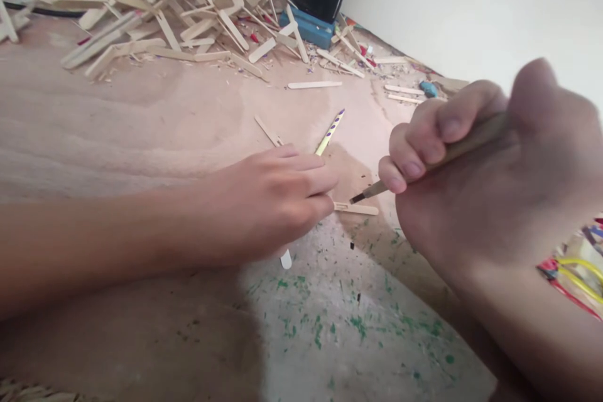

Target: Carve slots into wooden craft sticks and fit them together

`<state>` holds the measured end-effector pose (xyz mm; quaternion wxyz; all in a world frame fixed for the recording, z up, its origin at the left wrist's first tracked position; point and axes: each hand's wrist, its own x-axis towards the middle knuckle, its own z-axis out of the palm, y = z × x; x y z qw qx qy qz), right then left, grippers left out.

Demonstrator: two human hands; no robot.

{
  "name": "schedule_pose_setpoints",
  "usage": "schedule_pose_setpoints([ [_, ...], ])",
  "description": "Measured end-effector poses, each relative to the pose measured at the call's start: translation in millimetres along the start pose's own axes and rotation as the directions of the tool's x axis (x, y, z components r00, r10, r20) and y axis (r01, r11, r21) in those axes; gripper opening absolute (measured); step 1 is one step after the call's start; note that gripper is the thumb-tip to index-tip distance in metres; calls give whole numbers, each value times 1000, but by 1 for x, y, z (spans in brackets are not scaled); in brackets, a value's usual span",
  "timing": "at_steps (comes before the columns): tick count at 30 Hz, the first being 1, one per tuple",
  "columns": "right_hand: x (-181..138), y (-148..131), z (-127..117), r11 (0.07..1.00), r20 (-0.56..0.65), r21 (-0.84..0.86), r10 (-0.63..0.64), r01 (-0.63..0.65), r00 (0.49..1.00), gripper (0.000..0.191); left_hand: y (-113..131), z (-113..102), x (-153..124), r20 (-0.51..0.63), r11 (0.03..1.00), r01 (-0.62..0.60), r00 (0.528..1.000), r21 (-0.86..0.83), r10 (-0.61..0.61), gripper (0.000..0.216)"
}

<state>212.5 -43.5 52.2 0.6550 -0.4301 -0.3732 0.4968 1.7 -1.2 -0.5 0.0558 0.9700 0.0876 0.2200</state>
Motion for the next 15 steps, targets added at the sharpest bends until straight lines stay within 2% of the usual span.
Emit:
schedule_pose_setpoints([
  [4, -4, 3, 7, 998, -53, -66, -3, 0, 999, 59, 0, -1, 0, 9, 1000, 2, 1000, 9, -3, 28],
  [9, -2, -10, 4, 978, 156, -148, 167, -144, 974, 84, 1, 0, 2, 22, 1000, 15, 1000, -4, -15, 32],
  [13, 1, -11, 6, 996, 273, -91, 7, 18, 962, 81, 1, -1, 3, 5, 1000, 6, 1000, -10, -6, 30],
  [15, 1, -10, 7, 996, 352, -84, -11, 44, 936, 78, 1, -2, 3, -3, 1000, 14, 1000, -6, -14, 30],
])
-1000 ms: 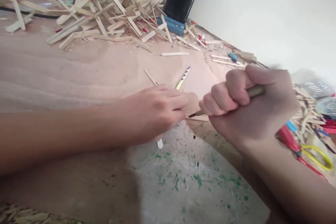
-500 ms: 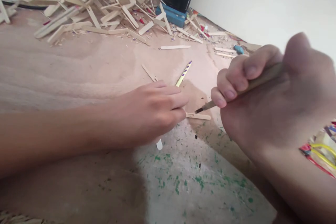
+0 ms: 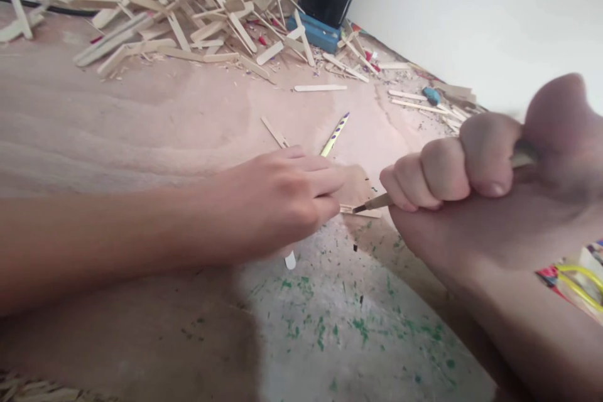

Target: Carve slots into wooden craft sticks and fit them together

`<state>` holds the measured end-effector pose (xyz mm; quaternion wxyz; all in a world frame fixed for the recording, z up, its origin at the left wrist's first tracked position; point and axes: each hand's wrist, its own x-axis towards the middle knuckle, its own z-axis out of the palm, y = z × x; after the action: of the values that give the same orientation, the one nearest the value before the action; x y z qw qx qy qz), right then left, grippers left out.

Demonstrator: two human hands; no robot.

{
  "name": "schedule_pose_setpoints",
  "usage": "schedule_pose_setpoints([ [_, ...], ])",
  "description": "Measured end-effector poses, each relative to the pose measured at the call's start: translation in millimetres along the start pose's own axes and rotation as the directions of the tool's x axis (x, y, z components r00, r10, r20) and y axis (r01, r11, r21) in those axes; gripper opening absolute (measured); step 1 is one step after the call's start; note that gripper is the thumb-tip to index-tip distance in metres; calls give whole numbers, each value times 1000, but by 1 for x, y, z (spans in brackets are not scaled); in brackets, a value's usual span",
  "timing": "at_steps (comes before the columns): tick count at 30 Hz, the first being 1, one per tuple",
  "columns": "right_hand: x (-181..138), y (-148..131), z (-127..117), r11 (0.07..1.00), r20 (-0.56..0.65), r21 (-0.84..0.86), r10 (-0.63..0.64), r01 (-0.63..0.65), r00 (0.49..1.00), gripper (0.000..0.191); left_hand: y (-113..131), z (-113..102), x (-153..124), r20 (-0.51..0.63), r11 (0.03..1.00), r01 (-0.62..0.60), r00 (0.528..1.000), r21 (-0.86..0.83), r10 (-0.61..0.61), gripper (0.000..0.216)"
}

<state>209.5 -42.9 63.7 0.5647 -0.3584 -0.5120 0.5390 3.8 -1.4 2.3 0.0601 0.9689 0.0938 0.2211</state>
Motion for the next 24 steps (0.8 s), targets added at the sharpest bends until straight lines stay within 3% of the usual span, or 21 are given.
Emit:
schedule_pose_setpoints([
  [5, 0, -1, -4, 1000, 181, -26, 13, -8, 983, 67, -1, 1, 1, -10, 999, -1, 1000, 32, 1, 27],
  [13, 1, 2, -6, 1000, 185, 17, 22, -26, 983, 68, -1, 4, 1, -38, 1000, -8, 999, 16, 9, 32],
  [18, -1, 1, -10, 994, 184, -55, 103, -94, 978, 84, -1, 3, 0, -21, 1000, -2, 1000, 13, 3, 30],
  [24, -8, 2, -26, 992, 273, -95, 109, -86, 956, 76, -1, 4, 0, -24, 1000, 1, 1000, 11, -1, 34],
])
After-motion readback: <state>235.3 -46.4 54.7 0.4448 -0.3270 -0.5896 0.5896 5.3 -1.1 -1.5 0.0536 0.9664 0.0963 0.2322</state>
